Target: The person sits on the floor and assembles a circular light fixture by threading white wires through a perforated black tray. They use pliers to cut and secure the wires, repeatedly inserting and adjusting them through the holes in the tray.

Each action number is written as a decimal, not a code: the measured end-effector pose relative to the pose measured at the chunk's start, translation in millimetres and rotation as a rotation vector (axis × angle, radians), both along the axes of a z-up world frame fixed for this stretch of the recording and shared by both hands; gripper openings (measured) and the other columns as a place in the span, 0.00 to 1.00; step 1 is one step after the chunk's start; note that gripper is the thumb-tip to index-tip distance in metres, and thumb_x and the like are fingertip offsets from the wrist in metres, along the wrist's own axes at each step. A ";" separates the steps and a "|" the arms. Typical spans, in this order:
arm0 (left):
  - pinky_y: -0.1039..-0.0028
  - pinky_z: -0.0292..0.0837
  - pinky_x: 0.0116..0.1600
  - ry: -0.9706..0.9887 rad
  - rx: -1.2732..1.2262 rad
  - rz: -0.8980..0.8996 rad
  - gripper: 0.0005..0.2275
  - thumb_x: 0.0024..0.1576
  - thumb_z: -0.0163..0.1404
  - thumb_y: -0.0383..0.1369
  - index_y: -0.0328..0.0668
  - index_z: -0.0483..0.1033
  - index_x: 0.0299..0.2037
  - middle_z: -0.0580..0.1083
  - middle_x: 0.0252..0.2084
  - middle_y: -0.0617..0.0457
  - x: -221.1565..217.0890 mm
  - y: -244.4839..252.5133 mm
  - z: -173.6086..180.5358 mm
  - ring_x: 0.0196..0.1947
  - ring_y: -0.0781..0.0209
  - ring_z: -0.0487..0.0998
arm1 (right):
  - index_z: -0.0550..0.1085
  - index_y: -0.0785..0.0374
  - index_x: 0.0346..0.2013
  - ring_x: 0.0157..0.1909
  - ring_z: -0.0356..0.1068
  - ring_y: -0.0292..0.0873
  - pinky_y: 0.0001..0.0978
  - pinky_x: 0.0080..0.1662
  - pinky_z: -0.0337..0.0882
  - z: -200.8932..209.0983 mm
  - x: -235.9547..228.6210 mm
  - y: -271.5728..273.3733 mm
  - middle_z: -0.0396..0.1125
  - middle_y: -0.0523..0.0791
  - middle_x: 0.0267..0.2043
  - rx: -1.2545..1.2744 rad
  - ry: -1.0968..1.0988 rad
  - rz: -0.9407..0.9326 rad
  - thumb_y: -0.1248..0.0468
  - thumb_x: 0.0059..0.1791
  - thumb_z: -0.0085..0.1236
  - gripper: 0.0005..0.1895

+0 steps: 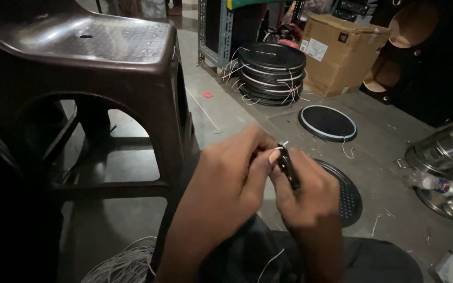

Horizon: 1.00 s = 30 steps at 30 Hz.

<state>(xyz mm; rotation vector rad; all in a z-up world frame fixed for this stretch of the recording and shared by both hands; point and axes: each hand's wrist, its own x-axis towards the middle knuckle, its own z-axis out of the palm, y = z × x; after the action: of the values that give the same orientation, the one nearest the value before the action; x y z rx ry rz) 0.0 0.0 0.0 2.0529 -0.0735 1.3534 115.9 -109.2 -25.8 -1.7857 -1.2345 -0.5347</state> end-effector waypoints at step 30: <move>0.75 0.84 0.44 -0.189 -0.794 -0.793 0.17 0.59 0.55 0.26 0.25 0.69 0.55 0.79 0.43 0.36 55.5 29.3 -35.9 0.39 0.59 0.85 | 0.71 0.60 0.46 0.32 0.71 0.29 0.21 0.32 0.68 4.1 -13.6 4.4 0.72 0.39 0.36 0.294 0.480 0.042 0.58 0.52 0.56 0.12</move>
<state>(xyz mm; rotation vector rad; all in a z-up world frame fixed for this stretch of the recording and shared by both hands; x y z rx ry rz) 55.5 29.3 -35.9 1.0418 -0.3340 0.8513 102.3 -104.8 -21.7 -1.5173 -0.8121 -0.2259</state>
